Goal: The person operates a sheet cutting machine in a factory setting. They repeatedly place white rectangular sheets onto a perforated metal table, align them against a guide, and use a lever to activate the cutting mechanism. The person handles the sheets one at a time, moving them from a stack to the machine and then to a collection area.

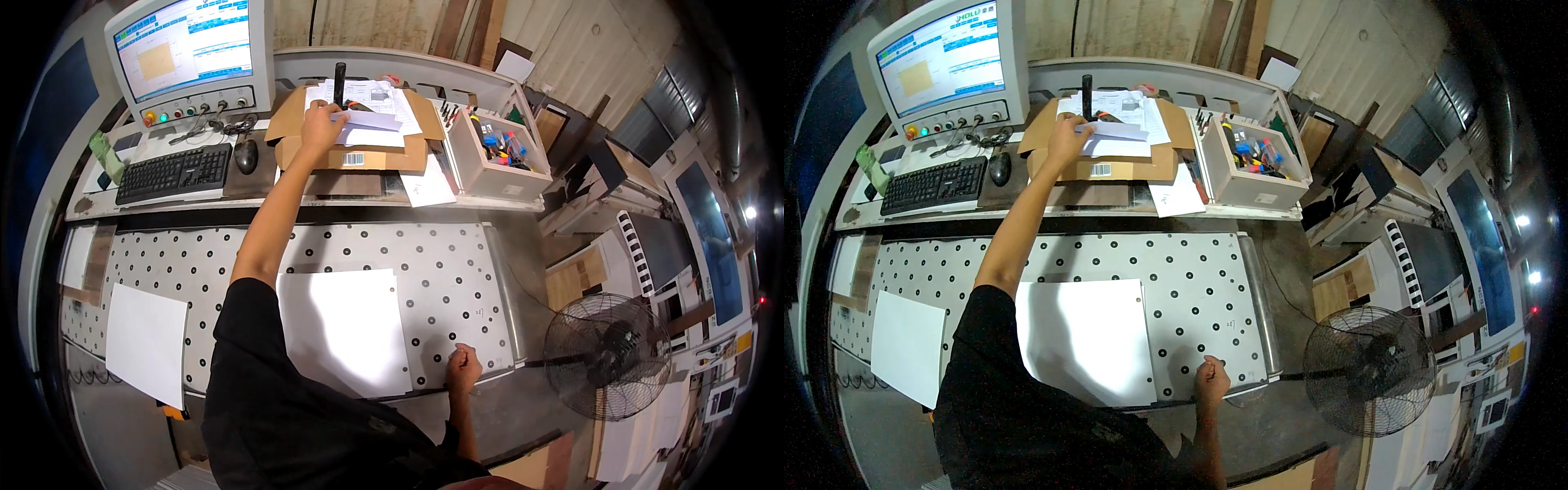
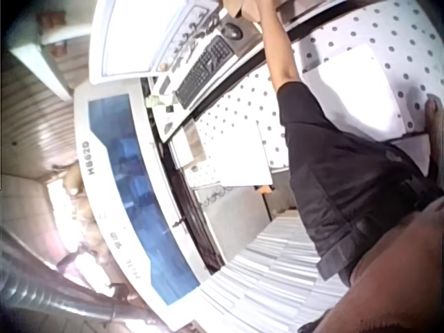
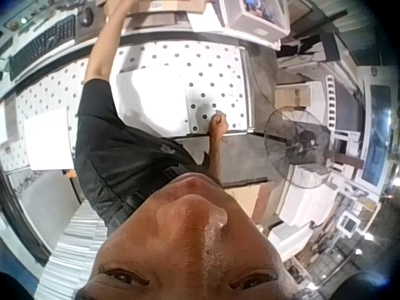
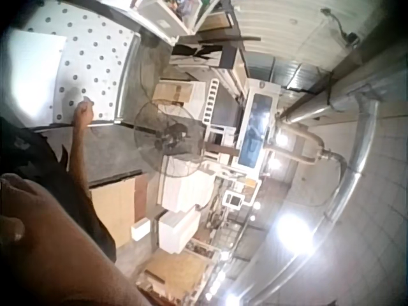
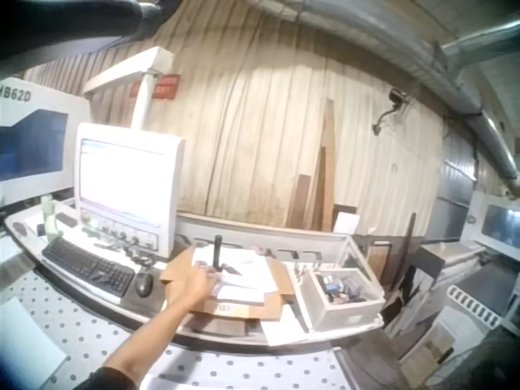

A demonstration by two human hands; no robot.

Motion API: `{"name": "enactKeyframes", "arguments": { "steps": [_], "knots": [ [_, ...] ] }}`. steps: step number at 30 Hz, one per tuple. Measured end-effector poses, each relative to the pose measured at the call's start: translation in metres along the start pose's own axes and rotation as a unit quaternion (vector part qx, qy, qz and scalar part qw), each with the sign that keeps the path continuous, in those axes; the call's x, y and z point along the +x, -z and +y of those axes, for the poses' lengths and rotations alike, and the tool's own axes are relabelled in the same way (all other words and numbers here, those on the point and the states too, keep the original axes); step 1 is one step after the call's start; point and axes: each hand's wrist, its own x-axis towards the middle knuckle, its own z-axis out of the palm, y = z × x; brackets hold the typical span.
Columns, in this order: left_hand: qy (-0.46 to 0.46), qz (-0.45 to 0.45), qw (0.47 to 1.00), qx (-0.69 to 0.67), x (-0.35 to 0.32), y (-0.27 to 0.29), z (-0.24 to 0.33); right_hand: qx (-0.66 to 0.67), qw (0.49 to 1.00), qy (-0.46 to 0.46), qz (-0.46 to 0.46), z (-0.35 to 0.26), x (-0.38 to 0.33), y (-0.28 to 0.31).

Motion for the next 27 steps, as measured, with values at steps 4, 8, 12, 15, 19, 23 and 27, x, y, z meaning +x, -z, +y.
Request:
{"name": "enactKeyframes", "arguments": {
  "steps": [4, 8, 12, 15, 19, 23, 27],
  "knots": [
    [-0.004, 0.015, 1.000, 0.011, 0.001, -0.005, -0.005, -0.028, 0.999, 0.033, 0.000, -0.001, 0.001, -0.001],
    [-0.077, 0.005, 0.992, 0.099, -0.009, -0.001, 0.002, -0.059, 0.997, 0.046, 0.013, -0.001, 0.001, 0.000],
    [-0.123, -0.015, 0.988, 0.095, -0.014, 0.011, 0.005, -0.082, 0.996, 0.029, 0.001, -0.010, 0.000, 0.003],
    [-0.132, -0.050, 0.981, 0.131, -0.016, 0.018, 0.003, -0.070, 0.997, 0.028, -0.002, -0.023, 0.001, 0.004],
    [-0.147, -0.045, 0.976, 0.153, -0.030, 0.023, 0.016, -0.070, 0.997, 0.034, 0.004, -0.013, 0.000, 0.004],
    [-0.221, 0.030, 0.967, 0.124, -0.025, 0.009, 0.020, -0.078, 0.996, 0.037, 0.010, -0.007, 0.001, 0.001],
    [-0.204, -0.069, 0.969, 0.121, -0.009, -0.022, 0.038, -0.051, 0.998, 0.026, 0.004, -0.011, 0.001, 0.002]
  ]
}}
